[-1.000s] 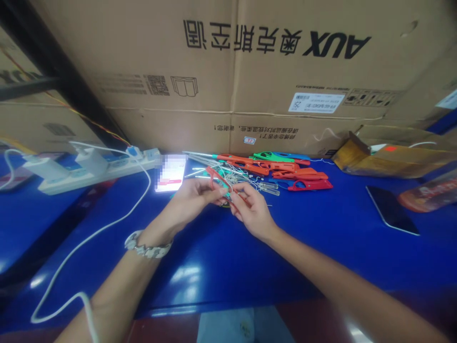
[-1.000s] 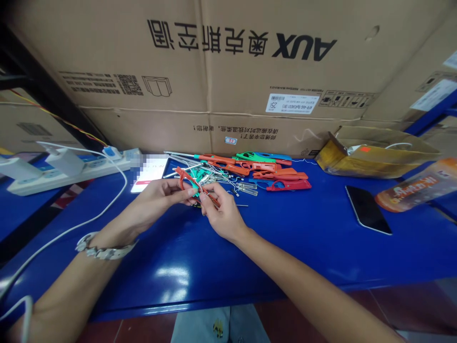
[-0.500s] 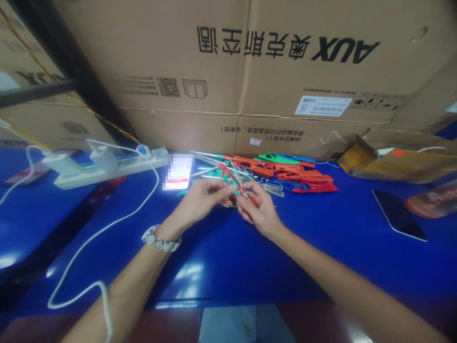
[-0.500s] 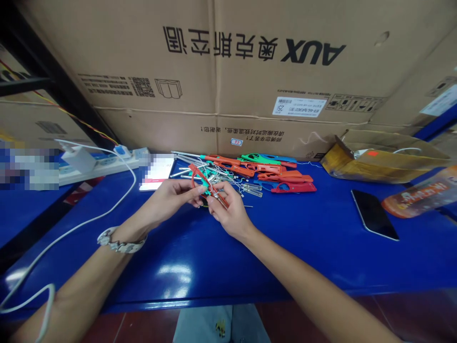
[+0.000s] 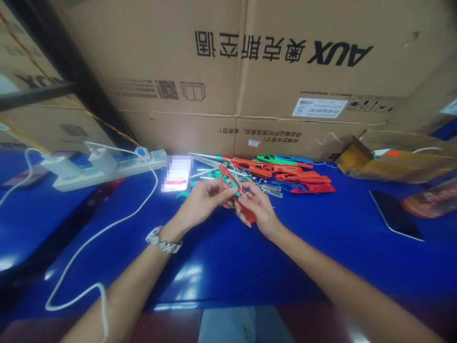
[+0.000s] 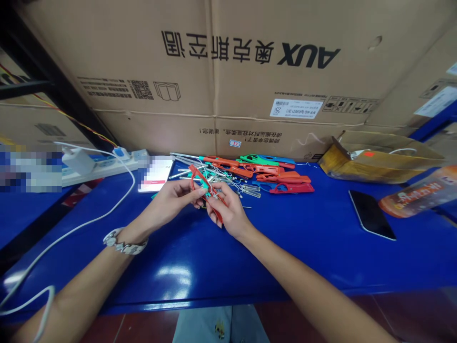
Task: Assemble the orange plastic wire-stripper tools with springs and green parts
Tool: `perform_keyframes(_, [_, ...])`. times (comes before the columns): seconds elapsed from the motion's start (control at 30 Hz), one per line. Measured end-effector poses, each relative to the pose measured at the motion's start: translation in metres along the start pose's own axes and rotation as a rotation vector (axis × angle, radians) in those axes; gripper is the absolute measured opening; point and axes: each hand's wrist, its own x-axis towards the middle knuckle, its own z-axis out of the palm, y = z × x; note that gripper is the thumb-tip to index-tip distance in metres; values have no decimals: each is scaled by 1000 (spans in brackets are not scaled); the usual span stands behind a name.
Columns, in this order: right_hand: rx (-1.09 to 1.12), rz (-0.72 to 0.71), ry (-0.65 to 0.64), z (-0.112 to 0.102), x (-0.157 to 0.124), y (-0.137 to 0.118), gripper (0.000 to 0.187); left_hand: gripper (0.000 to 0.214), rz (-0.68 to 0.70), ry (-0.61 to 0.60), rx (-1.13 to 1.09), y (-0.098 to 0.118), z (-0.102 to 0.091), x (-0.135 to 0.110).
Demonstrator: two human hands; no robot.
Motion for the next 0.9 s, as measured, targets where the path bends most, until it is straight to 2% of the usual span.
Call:
perform_keyframes(0.1, [174, 152, -93, -1, 2, -9, 30, 28, 38, -7, 6, 1, -2, 0])
perform_keyframes(0.2, [415, 357, -235, -5, 3, -16, 21, 27, -20, -39, 0, -2, -2, 1])
perform_keyframes(0.27, [522, 436, -282, -7, 3, -17, 20, 29, -73, -35, 4, -4, 0, 2])
perform_keyframes(0.4, [516, 418, -249, -6, 4, -16, 20, 29, -100, -7, 6, -3, 1, 1])
perform_keyframes(0.57, [412, 388, -196, 1, 2, -16, 21, 26, -11, -26, -54, 5, -3, -1])
perform_keyframes(0.73, [422, 453, -164, 3, 2, -19, 38, 26, 77, 104, -81, 4, -4, 0])
perform_keyframes(0.9, [440, 462, -158, 4, 3, -19, 41, 22, 81, 99, -46, 3, 1, 0])
